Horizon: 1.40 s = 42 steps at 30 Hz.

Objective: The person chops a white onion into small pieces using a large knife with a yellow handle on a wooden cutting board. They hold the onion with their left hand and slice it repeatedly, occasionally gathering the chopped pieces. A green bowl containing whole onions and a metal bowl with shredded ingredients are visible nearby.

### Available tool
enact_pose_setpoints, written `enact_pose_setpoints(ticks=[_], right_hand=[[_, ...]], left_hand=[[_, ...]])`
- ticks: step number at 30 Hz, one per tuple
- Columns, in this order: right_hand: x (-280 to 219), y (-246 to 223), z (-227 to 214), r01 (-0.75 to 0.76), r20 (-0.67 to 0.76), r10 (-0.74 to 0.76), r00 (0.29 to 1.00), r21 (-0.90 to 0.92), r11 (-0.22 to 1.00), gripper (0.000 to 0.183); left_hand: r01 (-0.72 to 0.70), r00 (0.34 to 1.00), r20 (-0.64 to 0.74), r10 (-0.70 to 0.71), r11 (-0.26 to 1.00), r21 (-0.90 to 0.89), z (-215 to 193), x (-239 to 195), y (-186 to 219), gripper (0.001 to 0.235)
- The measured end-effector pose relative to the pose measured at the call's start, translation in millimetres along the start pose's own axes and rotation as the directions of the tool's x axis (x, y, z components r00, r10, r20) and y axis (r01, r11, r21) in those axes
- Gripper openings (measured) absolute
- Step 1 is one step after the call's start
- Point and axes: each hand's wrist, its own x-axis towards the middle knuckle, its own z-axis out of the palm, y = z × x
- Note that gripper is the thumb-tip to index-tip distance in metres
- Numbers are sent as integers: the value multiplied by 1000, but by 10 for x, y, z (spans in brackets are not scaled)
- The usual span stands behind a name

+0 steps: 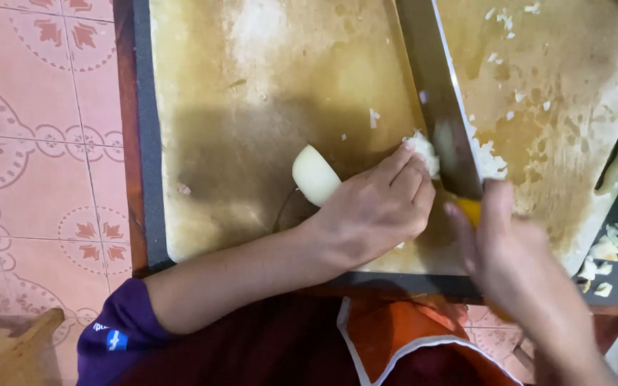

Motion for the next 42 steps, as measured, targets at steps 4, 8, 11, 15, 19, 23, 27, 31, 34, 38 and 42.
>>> enact_pose_setpoints(ticks=[4,8,11,15,19,23,27,31,34,38,42], right_hand=[[-150,383,-105,-6,83,16,996,-126,992,45],[-201,-126,-79,-238,213,245,946,-58,969,40],[-18,-111,-120,-156,128,143,981,99,983,37],[-195,153,-144,-34,144,46,989,-82,996,37],[-87,-153,41,-62,57,59,997,67,996,37],[-46,65,-199,30,121,-36,992,53,998,31],[-259,149,-7,-85,123,93,988,-66,994,39],[-49,-285,-101,-115,102,104,989,112,987,37],[52,25,-237,124,116,-120,986,-28,992,32],[-238,186,-190,-57,224,69,972,-59,997,34],[-360,141,83,-177,184,187,965,-73,982,44]], left_hand=[[-53,998,30,52,998,28,-13,-20,-36,14],[-56,997,53,57,998,-22,34,-25,-31,16],[3,999,51,0,998,-66,51,-61,6,12],[-10,999,39,11,999,-39,52,-32,-28,12],[44,996,84,-33,990,-132,73,-72,-13,22],[-44,999,30,44,999,-8,-15,4,-50,13],[-35,999,32,36,999,-7,4,-13,-49,14],[5,997,82,-1,999,-54,119,-101,-9,25],[-42,999,12,42,998,45,-67,13,-76,10],[-51,997,61,51,999,-7,-53,-23,-66,9],[-39,998,38,40,999,-17,-14,-45,-50,11]])
